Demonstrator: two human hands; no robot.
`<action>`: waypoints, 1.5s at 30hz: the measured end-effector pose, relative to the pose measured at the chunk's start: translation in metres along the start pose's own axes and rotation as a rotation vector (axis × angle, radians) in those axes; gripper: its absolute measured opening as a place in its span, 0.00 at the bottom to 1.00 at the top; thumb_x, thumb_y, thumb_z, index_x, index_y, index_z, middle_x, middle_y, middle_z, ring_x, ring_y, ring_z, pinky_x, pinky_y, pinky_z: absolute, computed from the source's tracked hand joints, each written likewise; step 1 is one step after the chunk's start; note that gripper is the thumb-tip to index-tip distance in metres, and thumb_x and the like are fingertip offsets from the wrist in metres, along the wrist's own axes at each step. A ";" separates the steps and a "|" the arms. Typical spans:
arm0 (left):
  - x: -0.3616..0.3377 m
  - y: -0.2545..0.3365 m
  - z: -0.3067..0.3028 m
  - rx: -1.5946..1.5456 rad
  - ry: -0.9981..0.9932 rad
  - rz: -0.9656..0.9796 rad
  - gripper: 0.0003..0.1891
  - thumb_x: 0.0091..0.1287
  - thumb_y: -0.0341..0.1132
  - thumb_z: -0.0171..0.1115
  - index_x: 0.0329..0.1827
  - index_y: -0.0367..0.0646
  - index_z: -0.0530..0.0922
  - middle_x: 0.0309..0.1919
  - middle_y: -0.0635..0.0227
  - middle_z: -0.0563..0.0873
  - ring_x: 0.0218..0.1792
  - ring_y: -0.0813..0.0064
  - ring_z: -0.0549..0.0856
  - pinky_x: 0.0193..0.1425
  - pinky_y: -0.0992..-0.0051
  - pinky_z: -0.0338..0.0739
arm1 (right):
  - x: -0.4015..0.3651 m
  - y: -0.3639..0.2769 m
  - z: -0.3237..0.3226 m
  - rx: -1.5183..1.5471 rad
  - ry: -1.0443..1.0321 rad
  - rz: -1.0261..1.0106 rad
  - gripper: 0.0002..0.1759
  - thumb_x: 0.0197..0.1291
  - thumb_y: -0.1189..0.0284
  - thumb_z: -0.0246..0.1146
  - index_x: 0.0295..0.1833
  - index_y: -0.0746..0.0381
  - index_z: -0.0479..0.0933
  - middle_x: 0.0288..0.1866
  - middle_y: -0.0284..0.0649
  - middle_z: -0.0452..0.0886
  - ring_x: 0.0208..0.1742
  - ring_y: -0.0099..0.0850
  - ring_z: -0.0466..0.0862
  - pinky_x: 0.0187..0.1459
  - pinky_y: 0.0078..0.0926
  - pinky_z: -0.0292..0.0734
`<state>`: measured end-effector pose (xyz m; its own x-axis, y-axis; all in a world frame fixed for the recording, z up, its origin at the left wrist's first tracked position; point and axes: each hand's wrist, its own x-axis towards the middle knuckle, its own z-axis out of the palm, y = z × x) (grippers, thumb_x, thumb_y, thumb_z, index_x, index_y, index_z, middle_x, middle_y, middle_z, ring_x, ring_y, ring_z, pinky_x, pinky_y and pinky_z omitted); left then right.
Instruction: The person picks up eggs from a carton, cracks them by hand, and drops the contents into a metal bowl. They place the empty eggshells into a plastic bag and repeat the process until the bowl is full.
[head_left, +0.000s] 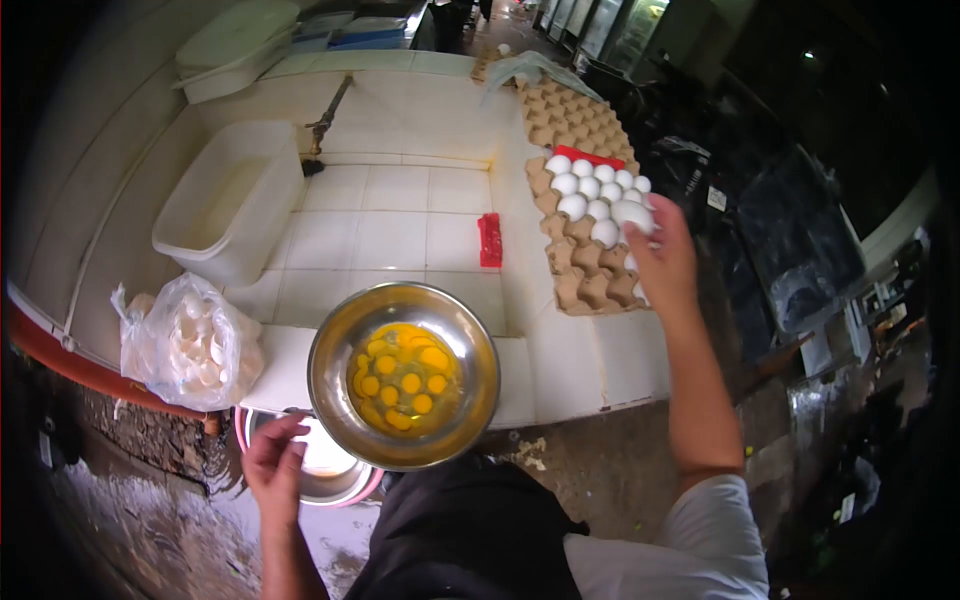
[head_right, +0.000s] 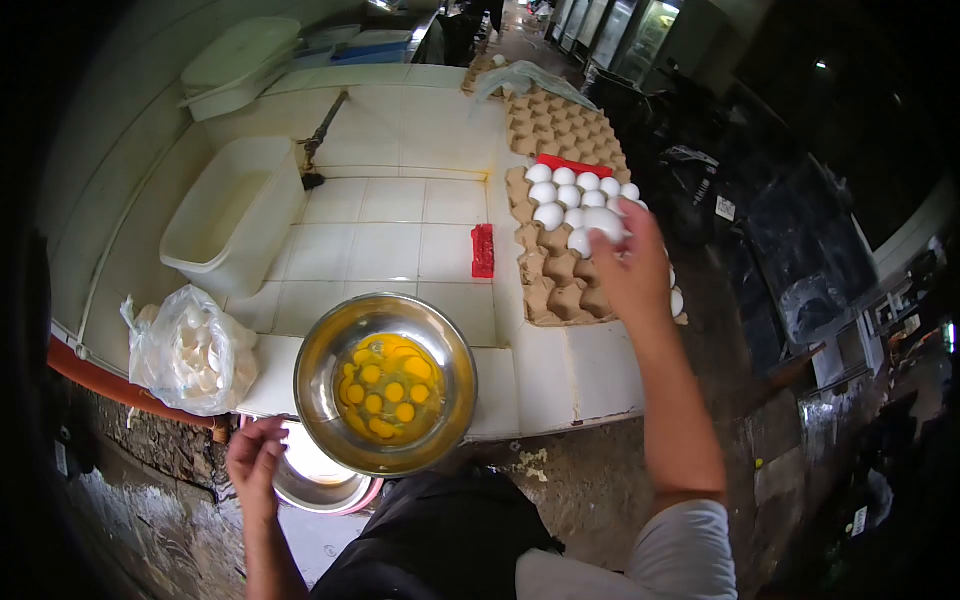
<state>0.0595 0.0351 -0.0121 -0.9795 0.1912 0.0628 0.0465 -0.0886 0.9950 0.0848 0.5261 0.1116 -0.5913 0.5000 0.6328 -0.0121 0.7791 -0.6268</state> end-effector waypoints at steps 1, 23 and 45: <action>-0.007 0.007 0.019 -0.009 -0.068 -0.009 0.16 0.64 0.28 0.65 0.54 0.32 0.80 0.47 0.62 0.87 0.47 0.74 0.84 0.54 0.75 0.77 | -0.012 -0.001 -0.015 -0.010 0.007 0.007 0.19 0.64 0.66 0.64 0.58 0.60 0.77 0.43 0.38 0.82 0.40 0.30 0.82 0.39 0.31 0.78; -0.013 0.014 0.092 0.136 -0.864 -0.056 0.19 0.60 0.24 0.70 0.56 0.39 0.82 0.44 0.65 0.88 0.42 0.77 0.86 0.47 0.76 0.79 | -0.211 -0.007 -0.082 -0.246 0.165 0.160 0.24 0.64 0.75 0.66 0.64 0.71 0.74 0.57 0.49 0.78 0.52 0.32 0.80 0.48 0.25 0.77; 0.020 -0.028 0.100 0.137 -0.359 -0.090 0.19 0.62 0.28 0.72 0.55 0.33 0.80 0.40 0.68 0.88 0.34 0.85 0.83 0.40 0.82 0.79 | -0.225 -0.082 0.123 0.794 -0.858 0.832 0.24 0.77 0.51 0.47 0.57 0.62 0.72 0.38 0.33 0.77 0.28 0.16 0.74 0.27 0.14 0.69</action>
<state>0.0586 0.1393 -0.0313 -0.8515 0.5237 -0.0261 0.0132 0.0712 0.9974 0.1196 0.3034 -0.0350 -0.9416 0.0955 -0.3228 0.3028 -0.1781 -0.9362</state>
